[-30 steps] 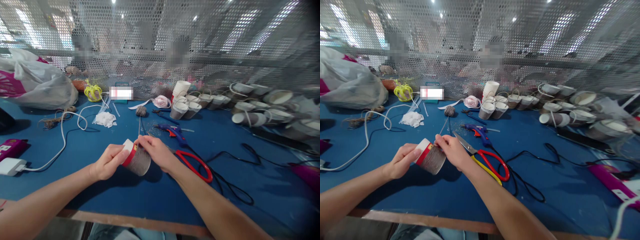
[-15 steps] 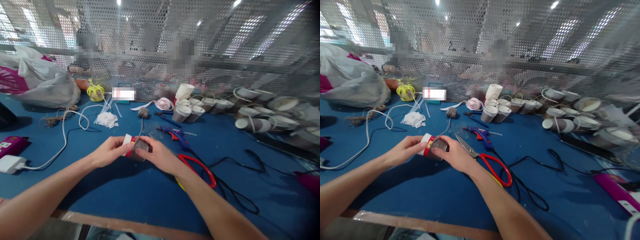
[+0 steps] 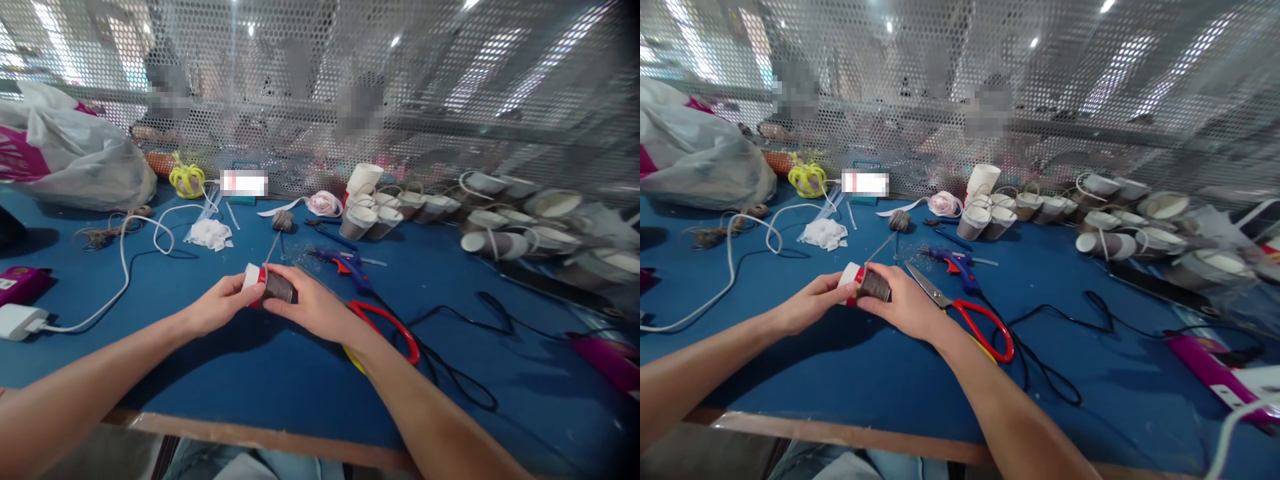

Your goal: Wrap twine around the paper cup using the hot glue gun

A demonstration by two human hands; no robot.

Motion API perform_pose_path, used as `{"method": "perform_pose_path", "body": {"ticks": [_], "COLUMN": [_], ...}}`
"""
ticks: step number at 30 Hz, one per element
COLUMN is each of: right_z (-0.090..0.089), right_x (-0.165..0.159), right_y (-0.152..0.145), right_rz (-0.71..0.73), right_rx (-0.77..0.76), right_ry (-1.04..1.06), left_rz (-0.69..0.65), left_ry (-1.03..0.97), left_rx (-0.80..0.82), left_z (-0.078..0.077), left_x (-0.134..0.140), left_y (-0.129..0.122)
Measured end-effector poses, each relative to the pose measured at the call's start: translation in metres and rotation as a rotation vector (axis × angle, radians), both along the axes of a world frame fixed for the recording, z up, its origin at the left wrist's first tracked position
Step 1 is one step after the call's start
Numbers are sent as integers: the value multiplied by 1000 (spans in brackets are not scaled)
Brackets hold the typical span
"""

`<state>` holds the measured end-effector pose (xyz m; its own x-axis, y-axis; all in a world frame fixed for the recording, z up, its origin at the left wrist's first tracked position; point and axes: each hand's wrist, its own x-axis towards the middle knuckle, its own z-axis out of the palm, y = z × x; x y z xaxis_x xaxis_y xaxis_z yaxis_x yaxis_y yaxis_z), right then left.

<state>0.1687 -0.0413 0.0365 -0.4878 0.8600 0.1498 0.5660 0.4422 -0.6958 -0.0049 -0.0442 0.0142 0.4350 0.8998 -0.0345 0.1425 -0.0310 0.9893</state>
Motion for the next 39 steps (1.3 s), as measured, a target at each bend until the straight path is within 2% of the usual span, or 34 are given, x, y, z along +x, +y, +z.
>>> {"method": "perform_pose_path", "body": {"ticks": [4,8,11,14,16,18,22,25,27,30,34,39], "right_z": [5,6,5,9,16,21,17,8,6,10,17,19], "right_x": [-2,-12,-14,-4,7,15,11,-6,-18,-30,-34,-28], "right_y": [-1,-2,2,10,16,19,20,17,16,20,53,124], "right_rz": [76,35,15,-122,-233,-285,-185,-94,-107,-133,-154,-343], "right_rx": [-75,-139,-138,-120,-169,-241,-420,-425,-396,-483,-605,-589], "right_ry": [84,189,166,94,95,118,108,225,339,445,505,485], "left_rz": [-50,-60,-17,54,88,95,54,18,2,40,56,33], "left_ry": [-96,-86,-32,-12,-6,-14,-68,-91,-75,-40,-72,-120], "left_rx": [-89,-85,-80,-104,-120,-130,-130,-123,-118,-113,-151,-218], "left_z": [-2,-3,-2,0,1,2,2,0,-1,-2,-1,4], "left_x": [1,5,8,9,9,9,9,9,10,11,13,13], "left_y": [-2,-4,-6,-6,-5,-5,-6,-7,-7,-5,-5,-7]}}
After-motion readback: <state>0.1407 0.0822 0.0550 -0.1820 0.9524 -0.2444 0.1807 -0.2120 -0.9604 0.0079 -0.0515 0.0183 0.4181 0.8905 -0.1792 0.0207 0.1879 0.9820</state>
